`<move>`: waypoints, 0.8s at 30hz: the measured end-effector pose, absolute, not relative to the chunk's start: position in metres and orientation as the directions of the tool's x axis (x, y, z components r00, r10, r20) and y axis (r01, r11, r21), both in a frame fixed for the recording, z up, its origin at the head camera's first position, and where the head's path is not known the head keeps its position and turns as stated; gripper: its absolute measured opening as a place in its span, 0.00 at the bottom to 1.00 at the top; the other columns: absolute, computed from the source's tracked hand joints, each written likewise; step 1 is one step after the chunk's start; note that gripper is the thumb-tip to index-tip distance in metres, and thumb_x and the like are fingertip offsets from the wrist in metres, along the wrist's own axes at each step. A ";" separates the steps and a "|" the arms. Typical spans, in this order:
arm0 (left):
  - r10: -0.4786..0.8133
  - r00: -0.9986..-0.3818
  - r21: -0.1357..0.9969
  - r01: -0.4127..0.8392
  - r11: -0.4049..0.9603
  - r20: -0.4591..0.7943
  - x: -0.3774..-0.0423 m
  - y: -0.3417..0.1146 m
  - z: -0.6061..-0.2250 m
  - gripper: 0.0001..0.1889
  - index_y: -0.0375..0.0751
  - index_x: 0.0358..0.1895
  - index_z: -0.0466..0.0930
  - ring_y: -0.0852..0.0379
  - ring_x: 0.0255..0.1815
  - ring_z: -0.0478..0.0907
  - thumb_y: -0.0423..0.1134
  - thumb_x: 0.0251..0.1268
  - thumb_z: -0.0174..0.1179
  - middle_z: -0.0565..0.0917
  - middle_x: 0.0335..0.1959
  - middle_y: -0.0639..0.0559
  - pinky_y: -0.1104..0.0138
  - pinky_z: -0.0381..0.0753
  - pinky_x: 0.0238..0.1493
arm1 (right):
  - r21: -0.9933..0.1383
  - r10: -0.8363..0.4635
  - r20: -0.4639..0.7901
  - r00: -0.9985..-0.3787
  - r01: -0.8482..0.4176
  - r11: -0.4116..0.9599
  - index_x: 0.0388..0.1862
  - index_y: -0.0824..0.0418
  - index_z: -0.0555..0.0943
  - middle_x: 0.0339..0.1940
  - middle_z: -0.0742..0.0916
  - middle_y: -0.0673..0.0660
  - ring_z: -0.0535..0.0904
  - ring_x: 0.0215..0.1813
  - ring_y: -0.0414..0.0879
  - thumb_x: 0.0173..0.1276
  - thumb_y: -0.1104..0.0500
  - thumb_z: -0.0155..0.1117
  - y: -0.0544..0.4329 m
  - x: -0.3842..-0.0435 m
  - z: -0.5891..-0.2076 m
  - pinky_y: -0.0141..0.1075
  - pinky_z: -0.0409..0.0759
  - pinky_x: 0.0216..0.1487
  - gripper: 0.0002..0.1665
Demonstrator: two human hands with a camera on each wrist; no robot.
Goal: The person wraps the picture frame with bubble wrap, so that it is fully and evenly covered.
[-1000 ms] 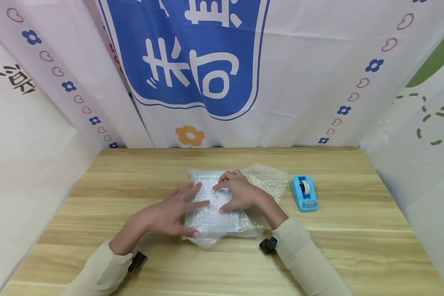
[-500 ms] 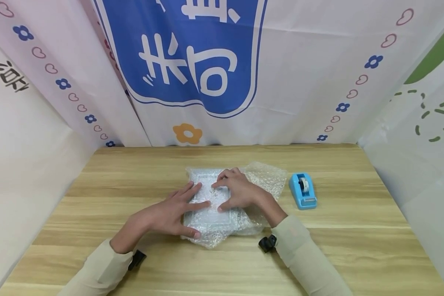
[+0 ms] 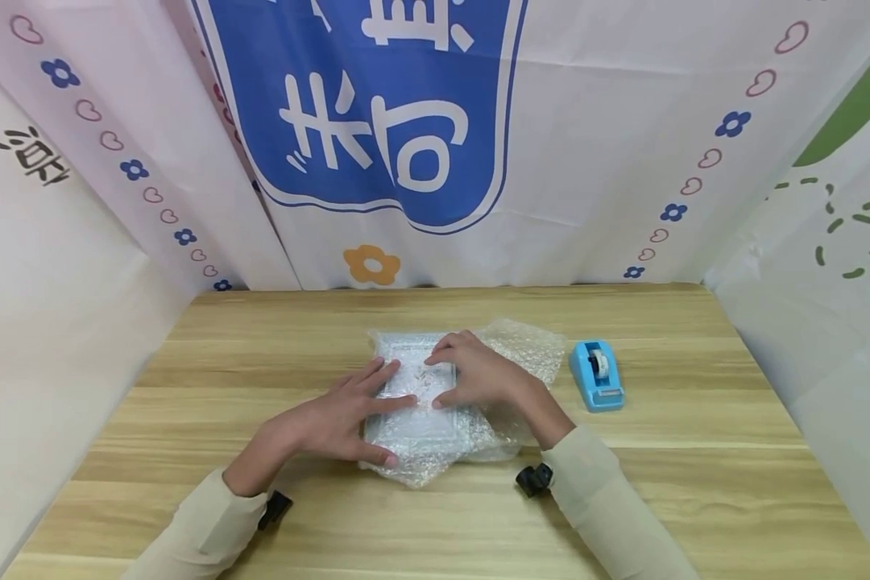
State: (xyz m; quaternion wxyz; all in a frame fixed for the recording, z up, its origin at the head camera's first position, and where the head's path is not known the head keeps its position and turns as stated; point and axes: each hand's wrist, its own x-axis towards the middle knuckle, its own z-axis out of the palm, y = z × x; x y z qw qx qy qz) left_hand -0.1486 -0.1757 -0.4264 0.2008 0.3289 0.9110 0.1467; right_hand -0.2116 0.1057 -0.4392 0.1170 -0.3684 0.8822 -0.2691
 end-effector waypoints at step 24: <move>0.656 -0.705 0.429 0.522 0.737 -0.269 -0.148 -0.177 -0.428 0.45 0.58 0.82 0.70 0.32 0.91 0.33 0.68 0.64 0.72 0.42 0.91 0.36 0.27 0.49 0.82 | -0.620 -0.368 -0.003 -0.930 -0.287 0.731 0.78 0.68 0.73 0.76 0.78 0.72 0.76 0.74 0.72 0.75 0.55 0.72 0.217 -0.219 -0.423 0.67 0.76 0.72 0.38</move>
